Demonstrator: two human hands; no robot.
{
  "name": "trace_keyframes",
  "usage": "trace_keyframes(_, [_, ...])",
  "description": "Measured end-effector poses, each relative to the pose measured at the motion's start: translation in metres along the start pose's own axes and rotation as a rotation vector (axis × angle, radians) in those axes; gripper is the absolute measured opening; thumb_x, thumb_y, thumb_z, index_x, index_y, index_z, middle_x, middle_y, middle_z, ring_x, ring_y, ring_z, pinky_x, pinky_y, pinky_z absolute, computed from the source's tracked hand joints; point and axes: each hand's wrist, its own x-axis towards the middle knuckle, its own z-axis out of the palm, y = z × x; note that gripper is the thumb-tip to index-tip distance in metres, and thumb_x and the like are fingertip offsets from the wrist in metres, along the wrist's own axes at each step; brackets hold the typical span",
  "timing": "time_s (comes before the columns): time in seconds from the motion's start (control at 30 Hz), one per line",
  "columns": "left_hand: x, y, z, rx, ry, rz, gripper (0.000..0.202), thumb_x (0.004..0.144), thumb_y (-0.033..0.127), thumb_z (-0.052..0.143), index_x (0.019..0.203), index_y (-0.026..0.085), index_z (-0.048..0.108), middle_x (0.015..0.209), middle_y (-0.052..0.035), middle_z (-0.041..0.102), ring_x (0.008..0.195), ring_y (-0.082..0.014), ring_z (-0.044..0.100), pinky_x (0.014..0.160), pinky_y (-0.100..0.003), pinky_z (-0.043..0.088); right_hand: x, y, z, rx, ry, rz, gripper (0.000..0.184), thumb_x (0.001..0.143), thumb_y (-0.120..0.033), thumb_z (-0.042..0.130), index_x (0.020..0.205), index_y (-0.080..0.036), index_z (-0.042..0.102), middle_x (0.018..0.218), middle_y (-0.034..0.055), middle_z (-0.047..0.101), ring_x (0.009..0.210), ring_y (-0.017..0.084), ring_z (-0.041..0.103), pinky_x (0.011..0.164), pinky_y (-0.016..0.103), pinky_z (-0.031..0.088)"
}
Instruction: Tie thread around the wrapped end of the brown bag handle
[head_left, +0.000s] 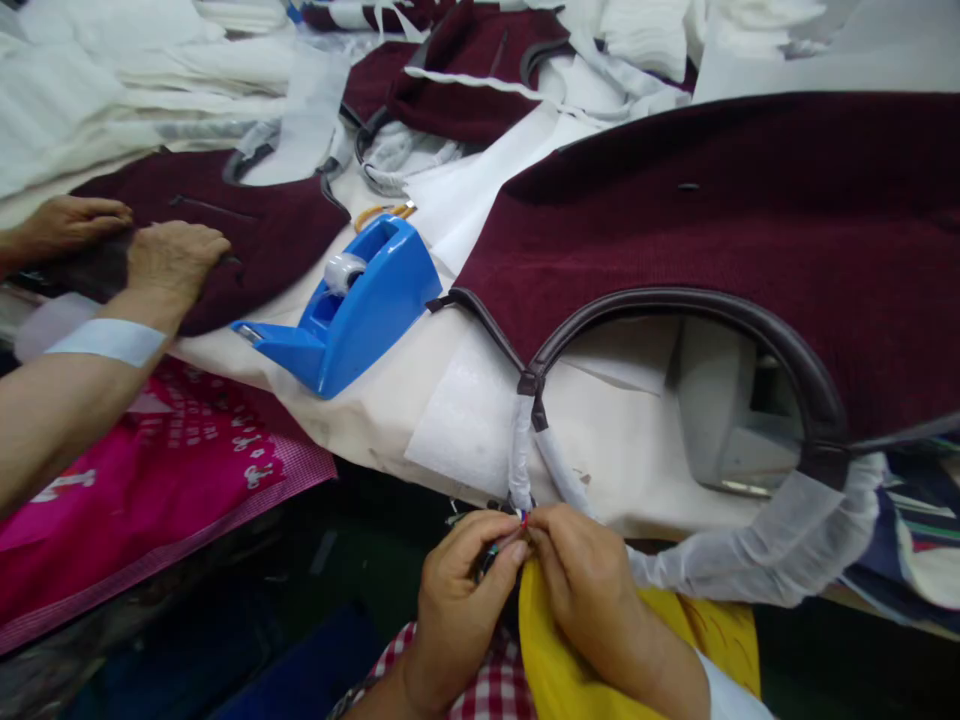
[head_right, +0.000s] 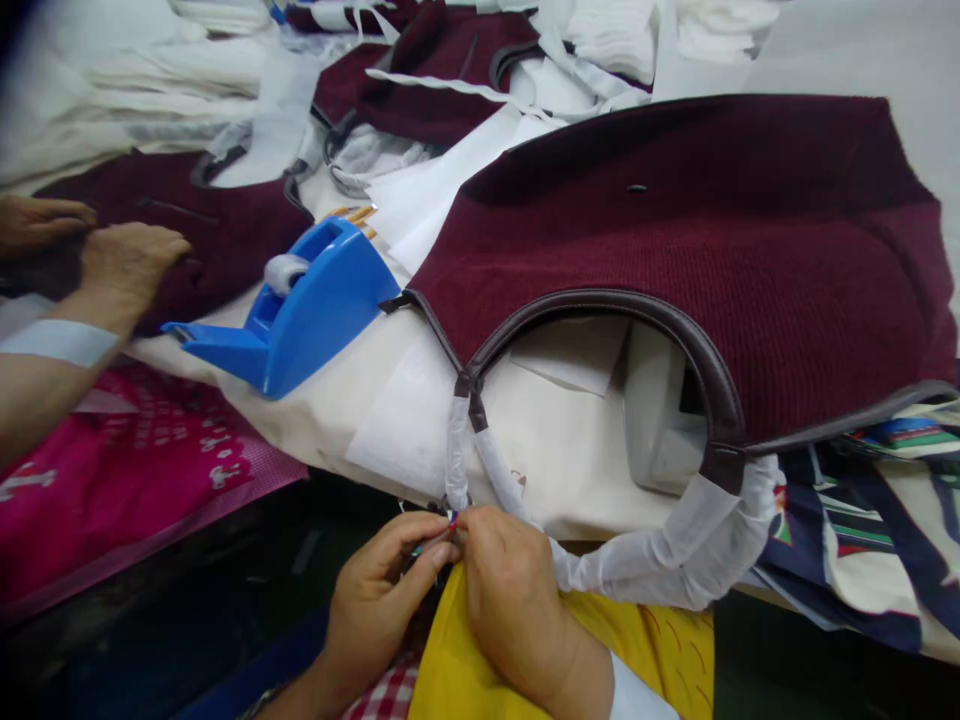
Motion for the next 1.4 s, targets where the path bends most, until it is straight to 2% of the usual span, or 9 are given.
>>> trace_keyframes(0.17, [0.001, 0.002, -0.004, 0.044, -0.021, 0.198, 0.024, 0.075, 0.012, 0.058, 0.096, 0.022, 0.063, 0.091, -0.0022, 0.068, 0.086, -0.0094, 0.064, 0.078, -0.016, 0.052, -0.003, -0.003, -0.007, 0.019, -0.020, 0.065, 0.017, 0.088, -0.008, 0.037, 0.093, -0.019, 0.049, 0.077, 0.0005, 0.055, 0.067, 0.013, 0.052, 0.061, 0.025, 0.038])
trace_keyframes(0.33, [0.001, 0.001, -0.005, 0.030, 0.005, 0.237, 0.025, 0.073, 0.010, 0.060, 0.096, 0.020, 0.063, 0.089, -0.0023, 0.069, 0.082, -0.0095, 0.065, 0.075, -0.015, 0.054, -0.002, -0.004, -0.005, -0.079, 0.026, -0.011, 0.014, 0.086, -0.007, 0.037, 0.090, -0.016, 0.048, 0.073, 0.0019, 0.052, 0.064, 0.014, 0.050, 0.058, 0.026, 0.038])
trace_keyframes(0.5, [-0.001, -0.002, -0.004, -0.063, -0.009, 0.098, 0.021, 0.075, 0.015, 0.060, 0.094, 0.023, 0.063, 0.088, -0.0009, 0.068, 0.081, -0.0092, 0.065, 0.074, -0.016, 0.053, 0.000, -0.003, 0.000, -0.127, 0.057, -0.078, 0.014, 0.086, -0.007, 0.038, 0.090, -0.015, 0.048, 0.073, 0.0040, 0.052, 0.066, 0.015, 0.050, 0.059, 0.026, 0.040])
trace_keyframes(0.73, [-0.005, -0.008, 0.000, -0.256, -0.072, -0.168, 0.017, 0.076, 0.025, 0.059, 0.092, 0.021, 0.063, 0.092, -0.0046, 0.066, 0.083, -0.0156, 0.065, 0.079, -0.026, 0.054, -0.001, -0.002, 0.001, -0.162, 0.065, -0.109, 0.012, 0.088, -0.010, 0.037, 0.091, -0.014, 0.048, 0.073, 0.0043, 0.051, 0.067, 0.015, 0.050, 0.060, 0.027, 0.041])
trace_keyframes(0.93, [-0.005, -0.007, 0.002, -0.263, -0.065, -0.225, 0.018, 0.075, 0.028, 0.060, 0.091, 0.021, 0.064, 0.091, -0.0051, 0.067, 0.082, -0.0155, 0.065, 0.079, -0.026, 0.054, -0.003, 0.002, 0.007, -0.175, 0.088, -0.096, 0.013, 0.084, -0.007, 0.038, 0.089, -0.016, 0.046, 0.072, 0.0034, 0.050, 0.066, 0.016, 0.048, 0.059, 0.028, 0.040])
trace_keyframes(1.13, [-0.003, -0.005, 0.003, -0.222, -0.021, -0.203, 0.017, 0.075, 0.028, 0.060, 0.090, 0.021, 0.066, 0.093, -0.0047, 0.067, 0.082, -0.0146, 0.065, 0.080, -0.025, 0.053, -0.002, 0.002, 0.012, -0.142, 0.098, -0.087, 0.012, 0.085, -0.008, 0.037, 0.086, -0.016, 0.046, 0.070, 0.0024, 0.049, 0.064, 0.014, 0.048, 0.057, 0.027, 0.039])
trace_keyframes(1.27, [-0.001, 0.000, 0.000, -0.235, -0.012, -0.205, 0.015, 0.076, 0.029, 0.059, 0.086, 0.021, 0.067, 0.092, -0.0040, 0.068, 0.086, -0.0137, 0.064, 0.080, -0.021, 0.051, 0.000, -0.002, 0.011, -0.117, 0.131, -0.030, 0.012, 0.087, -0.011, 0.036, 0.086, -0.016, 0.048, 0.070, 0.0024, 0.052, 0.062, 0.014, 0.050, 0.056, 0.026, 0.040])
trace_keyframes(1.4, [0.001, 0.006, -0.002, -0.378, -0.021, -0.399, 0.018, 0.079, 0.032, 0.055, 0.086, 0.019, 0.064, 0.073, -0.0019, 0.070, 0.071, -0.0115, 0.064, 0.071, -0.020, 0.052, 0.001, -0.005, 0.006, -0.095, 0.094, 0.017, 0.012, 0.089, -0.012, 0.038, 0.088, -0.016, 0.050, 0.073, 0.0025, 0.056, 0.065, 0.014, 0.053, 0.058, 0.026, 0.042])
